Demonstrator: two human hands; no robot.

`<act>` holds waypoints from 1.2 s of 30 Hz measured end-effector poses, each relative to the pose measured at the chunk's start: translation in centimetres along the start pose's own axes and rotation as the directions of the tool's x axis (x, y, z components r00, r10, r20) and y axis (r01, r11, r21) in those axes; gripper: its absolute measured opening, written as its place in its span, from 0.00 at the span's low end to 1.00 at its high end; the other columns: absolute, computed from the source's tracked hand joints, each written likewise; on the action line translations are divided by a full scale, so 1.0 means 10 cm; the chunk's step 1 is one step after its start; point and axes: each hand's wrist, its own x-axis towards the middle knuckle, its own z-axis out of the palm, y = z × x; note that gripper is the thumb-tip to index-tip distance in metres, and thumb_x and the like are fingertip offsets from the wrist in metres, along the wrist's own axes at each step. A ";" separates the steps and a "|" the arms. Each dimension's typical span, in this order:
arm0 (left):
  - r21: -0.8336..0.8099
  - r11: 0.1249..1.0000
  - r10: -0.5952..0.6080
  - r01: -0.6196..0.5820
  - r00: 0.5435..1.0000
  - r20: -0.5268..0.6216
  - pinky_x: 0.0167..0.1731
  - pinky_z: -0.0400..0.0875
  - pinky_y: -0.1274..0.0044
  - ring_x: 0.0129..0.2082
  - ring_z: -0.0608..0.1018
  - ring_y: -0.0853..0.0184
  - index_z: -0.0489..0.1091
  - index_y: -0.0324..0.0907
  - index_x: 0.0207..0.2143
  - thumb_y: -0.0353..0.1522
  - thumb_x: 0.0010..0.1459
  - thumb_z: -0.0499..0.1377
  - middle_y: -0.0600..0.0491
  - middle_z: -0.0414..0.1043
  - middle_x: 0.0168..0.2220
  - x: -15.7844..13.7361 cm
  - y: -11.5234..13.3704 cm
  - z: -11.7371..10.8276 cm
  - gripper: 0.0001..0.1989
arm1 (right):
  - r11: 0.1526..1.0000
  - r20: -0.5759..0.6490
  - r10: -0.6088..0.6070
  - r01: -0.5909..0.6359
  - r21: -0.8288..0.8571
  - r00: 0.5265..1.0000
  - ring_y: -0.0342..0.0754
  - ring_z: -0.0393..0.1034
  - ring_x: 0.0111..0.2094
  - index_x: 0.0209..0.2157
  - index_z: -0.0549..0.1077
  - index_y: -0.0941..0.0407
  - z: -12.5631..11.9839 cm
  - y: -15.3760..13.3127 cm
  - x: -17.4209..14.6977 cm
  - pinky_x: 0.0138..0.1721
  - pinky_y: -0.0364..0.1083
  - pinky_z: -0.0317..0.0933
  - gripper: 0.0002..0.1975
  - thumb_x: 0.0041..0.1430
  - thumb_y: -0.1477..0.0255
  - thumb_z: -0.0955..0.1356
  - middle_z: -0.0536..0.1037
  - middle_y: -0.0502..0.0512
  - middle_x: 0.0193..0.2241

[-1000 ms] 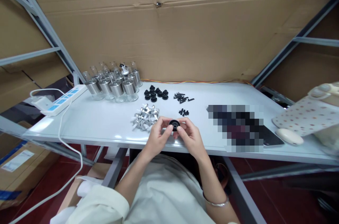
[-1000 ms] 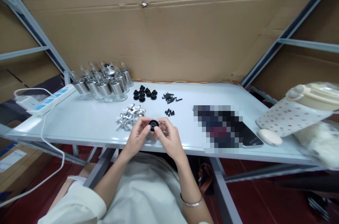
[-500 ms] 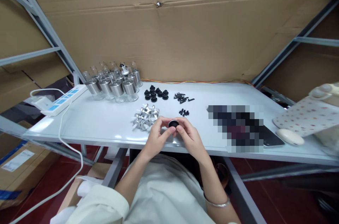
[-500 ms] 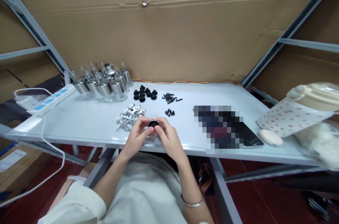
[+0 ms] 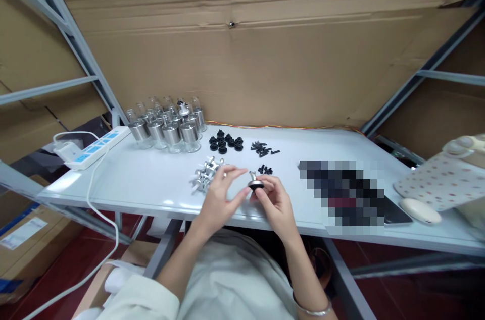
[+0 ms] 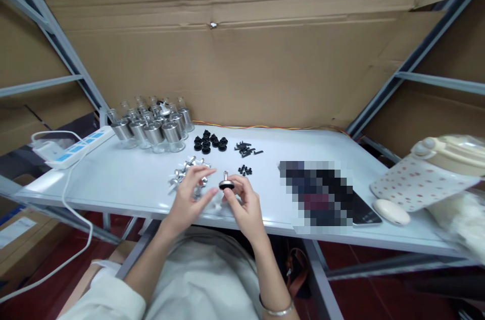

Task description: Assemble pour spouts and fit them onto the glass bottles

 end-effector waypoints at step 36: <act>0.458 0.781 -0.102 0.424 0.811 -0.576 0.44 0.69 0.69 0.39 0.75 0.60 0.66 0.39 0.38 0.30 0.49 0.59 0.48 0.73 0.37 1.19 -1.17 -1.45 0.12 | 0.999 -0.051 0.021 -0.023 -0.030 0.998 0.46 0.71 0.32 0.44 0.62 0.53 0.00 0.06 0.03 0.38 0.48 0.63 0.12 0.58 0.68 0.65 0.75 0.53 0.33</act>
